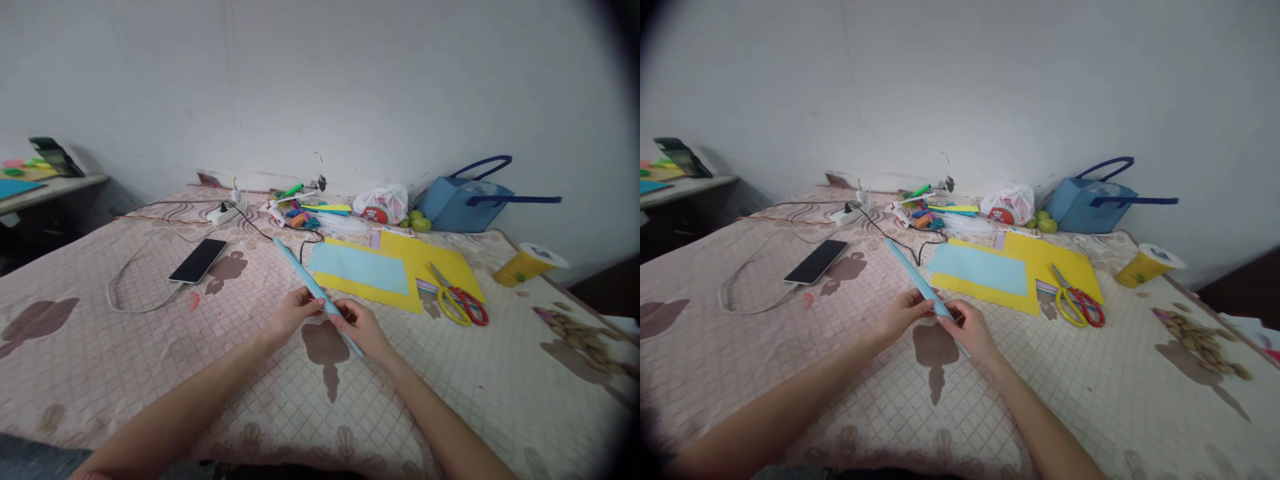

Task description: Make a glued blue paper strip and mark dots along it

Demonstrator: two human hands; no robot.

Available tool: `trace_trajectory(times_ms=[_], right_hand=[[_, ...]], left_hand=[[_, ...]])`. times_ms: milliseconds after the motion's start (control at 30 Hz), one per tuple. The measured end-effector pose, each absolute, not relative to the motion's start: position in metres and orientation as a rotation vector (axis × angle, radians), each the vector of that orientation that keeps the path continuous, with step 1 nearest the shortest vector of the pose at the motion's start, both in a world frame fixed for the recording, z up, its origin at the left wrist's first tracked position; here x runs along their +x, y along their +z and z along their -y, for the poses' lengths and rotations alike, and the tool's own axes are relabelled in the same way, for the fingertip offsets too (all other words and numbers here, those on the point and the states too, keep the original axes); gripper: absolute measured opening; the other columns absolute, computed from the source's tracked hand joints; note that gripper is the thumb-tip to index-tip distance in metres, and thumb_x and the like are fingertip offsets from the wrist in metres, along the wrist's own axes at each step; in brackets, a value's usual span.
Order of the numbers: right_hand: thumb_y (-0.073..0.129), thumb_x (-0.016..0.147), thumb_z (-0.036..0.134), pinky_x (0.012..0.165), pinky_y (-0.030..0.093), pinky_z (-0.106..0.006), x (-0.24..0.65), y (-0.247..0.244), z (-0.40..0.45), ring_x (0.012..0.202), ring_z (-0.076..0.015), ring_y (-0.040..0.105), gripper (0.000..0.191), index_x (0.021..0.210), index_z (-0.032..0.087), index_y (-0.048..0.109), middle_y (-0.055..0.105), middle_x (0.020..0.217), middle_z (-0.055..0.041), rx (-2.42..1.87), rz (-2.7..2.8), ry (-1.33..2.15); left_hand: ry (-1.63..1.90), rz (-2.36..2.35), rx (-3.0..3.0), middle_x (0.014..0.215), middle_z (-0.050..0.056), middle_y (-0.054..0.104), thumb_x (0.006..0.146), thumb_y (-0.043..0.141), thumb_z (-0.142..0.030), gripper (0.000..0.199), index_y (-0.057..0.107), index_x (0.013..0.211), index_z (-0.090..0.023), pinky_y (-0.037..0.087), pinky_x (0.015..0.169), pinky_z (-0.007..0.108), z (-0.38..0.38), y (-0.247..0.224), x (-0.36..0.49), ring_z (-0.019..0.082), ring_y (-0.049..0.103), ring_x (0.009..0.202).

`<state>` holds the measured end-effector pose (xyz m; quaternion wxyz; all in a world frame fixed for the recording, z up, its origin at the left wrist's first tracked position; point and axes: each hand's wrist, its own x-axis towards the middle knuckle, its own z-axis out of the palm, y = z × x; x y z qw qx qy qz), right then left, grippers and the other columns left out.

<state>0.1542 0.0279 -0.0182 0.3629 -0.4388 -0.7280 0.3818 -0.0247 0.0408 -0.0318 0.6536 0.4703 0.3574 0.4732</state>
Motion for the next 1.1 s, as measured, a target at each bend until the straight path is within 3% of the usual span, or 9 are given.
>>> trace_trajectory(times_ms=[500, 733, 900, 1100], right_hand=[[0.056, 0.080, 0.043, 0.066, 0.045, -0.028, 0.1544, -0.0196, -0.0271, 0.075, -0.0157, 0.057, 0.029, 0.094, 0.018, 0.061, 0.064, 0.086, -0.0030, -1.107, 1.818, 1.123], [0.055, 0.081, 0.041, 0.060, 0.044, -0.026, 0.1535, -0.0203, -0.0265, 0.067, -0.0138, 0.054, 0.024, 0.086, 0.018, 0.061, 0.060, 0.075, -0.0007, -1.132, 1.831, 1.116], [0.058, 0.079, 0.039, 0.067, 0.047, -0.029, 0.1515, -0.0197, -0.0249, 0.075, -0.0154, 0.057, 0.030, 0.102, 0.020, 0.057, 0.062, 0.088, -0.0031, -1.111, 1.768, 1.067], [0.054, 0.082, 0.043, 0.067, 0.050, -0.030, 0.1515, -0.0242, -0.0257, 0.079, -0.0172, 0.059, 0.032, 0.104, 0.020, 0.055, 0.063, 0.091, -0.0054, -1.118, 1.655, 1.094]], left_hand=[[1.082, -0.814, 0.988, 0.089, 0.007, 0.065, 0.069, 0.072, -0.037, 0.035, 0.057, 0.090, -0.013, 0.047, 0.080, 0.034, -0.0389, -0.0278, -0.0229, 0.019, 0.062, 0.084], [1.079, -0.807, 1.012, 0.088, 0.008, 0.066, 0.070, 0.071, -0.036, 0.032, 0.059, 0.088, -0.012, 0.047, 0.080, 0.034, -0.0389, -0.0309, -0.0227, 0.018, 0.062, 0.083], [1.079, -0.825, 1.012, 0.087, 0.007, 0.066, 0.069, 0.071, -0.038, 0.033, 0.060, 0.087, -0.013, 0.047, 0.078, 0.032, -0.0387, -0.0297, -0.0232, 0.018, 0.062, 0.082], [1.053, -0.804, 0.998, 0.088, 0.007, 0.066, 0.068, 0.073, -0.035, 0.033, 0.062, 0.090, -0.012, 0.047, 0.074, 0.028, -0.0372, -0.0274, -0.0230, 0.016, 0.062, 0.081]])
